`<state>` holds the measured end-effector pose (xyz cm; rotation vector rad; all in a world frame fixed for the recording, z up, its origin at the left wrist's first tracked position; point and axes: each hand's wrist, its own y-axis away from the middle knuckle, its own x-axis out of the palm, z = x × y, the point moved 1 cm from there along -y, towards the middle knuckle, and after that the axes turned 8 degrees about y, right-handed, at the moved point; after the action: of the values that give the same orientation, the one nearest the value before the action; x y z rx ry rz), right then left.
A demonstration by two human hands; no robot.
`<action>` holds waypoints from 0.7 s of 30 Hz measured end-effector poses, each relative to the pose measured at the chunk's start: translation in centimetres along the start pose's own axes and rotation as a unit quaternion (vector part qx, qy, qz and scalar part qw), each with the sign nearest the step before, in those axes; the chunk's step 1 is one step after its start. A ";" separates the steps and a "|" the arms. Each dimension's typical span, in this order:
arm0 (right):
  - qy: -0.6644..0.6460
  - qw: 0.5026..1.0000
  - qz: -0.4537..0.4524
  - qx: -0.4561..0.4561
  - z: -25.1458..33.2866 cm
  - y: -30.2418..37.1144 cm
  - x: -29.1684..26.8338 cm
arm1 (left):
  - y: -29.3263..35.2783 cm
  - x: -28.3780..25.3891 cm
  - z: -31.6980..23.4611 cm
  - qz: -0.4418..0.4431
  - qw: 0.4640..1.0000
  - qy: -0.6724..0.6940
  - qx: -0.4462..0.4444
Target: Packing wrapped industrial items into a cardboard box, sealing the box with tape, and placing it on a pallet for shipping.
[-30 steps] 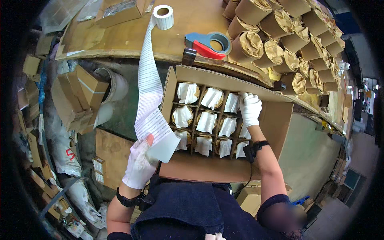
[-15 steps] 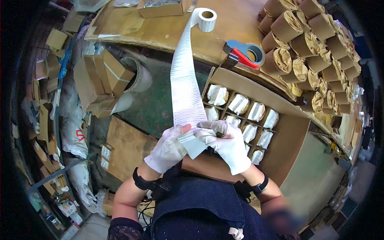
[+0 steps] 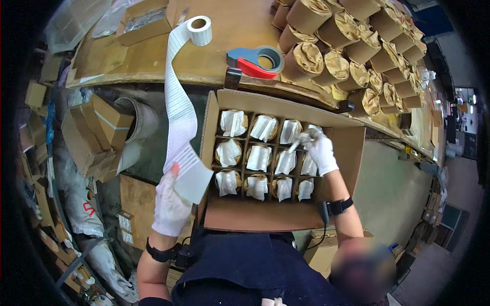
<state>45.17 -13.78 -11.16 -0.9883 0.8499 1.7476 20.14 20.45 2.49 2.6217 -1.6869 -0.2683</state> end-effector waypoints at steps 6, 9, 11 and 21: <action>0.341 0.935 -0.049 -0.090 -7.3 -2.4 0.4 | 0.6 0.3 -0.6 0.026 0.982 -0.187 -0.003; 0.319 0.942 -0.086 -0.050 -7.7 -3.1 0.8 | 0.1 0.6 -1.8 0.040 0.986 -0.162 0.020; 0.287 0.945 -0.156 0.009 -5.9 -3.1 0.9 | 0.3 0.9 -1.9 -0.015 0.996 -0.031 -0.086; -0.412 0.882 0.229 0.022 23.4 4.6 -3.7 | 1.1 2.4 0.5 0.042 0.989 0.101 -0.102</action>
<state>35.94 3.51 2.98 0.0697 0.5619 2.2577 20.03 17.86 1.78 2.3391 -1.6060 -0.1585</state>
